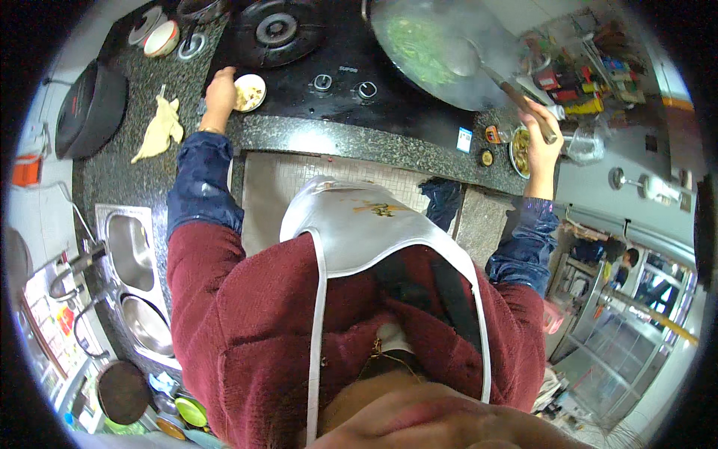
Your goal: The person washes a cloth and a colander at the sink, then moves to the stove to stir-fry green vegetables in a wok. They add seasonings from small bowls and continue stirring the vegetables until the end of the clip.
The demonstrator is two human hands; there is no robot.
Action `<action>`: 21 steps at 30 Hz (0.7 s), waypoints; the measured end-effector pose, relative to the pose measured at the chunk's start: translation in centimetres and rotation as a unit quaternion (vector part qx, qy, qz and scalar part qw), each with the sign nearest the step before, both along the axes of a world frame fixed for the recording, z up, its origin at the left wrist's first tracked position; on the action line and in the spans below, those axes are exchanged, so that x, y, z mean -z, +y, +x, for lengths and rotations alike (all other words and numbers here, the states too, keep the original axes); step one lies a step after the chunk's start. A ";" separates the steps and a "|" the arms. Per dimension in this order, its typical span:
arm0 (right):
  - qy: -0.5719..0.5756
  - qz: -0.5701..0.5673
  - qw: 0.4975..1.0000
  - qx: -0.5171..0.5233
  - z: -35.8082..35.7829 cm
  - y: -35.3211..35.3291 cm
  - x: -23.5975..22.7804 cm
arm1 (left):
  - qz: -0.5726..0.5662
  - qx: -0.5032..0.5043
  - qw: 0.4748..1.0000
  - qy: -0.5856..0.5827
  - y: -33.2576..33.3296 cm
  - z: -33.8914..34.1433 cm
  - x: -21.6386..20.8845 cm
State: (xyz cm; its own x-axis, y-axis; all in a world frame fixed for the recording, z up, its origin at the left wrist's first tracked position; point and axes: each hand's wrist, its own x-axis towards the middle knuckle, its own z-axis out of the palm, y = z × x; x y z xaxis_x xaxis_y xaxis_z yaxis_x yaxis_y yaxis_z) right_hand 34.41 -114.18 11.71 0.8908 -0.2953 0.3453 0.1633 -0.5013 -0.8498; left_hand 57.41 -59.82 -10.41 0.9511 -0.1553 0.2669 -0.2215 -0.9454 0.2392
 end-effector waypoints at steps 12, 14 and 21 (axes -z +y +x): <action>-0.058 -0.382 0.917 -0.097 4.1 1.5 4.4 | -0.270 0.339 0.900 0.041 -27.8 -0.2 -16.2; 0.056 -0.205 0.977 0.009 5.2 0.8 1.9 | -0.189 0.355 0.913 -0.073 -31.3 0.3 -15.6; 0.149 -0.220 0.928 0.263 9.7 -9.7 -2.7 | -0.018 0.269 0.959 0.092 -36.2 0.6 -18.9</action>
State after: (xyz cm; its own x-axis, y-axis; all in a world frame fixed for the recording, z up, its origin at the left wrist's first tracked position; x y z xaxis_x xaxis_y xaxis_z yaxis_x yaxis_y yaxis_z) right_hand 44.07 -123.90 14.38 0.7386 -0.6054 0.2965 -0.4116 -0.7533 -0.5129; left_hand 58.02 -96.06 8.48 0.7671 -0.6307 0.1176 -0.6261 -0.6960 0.3514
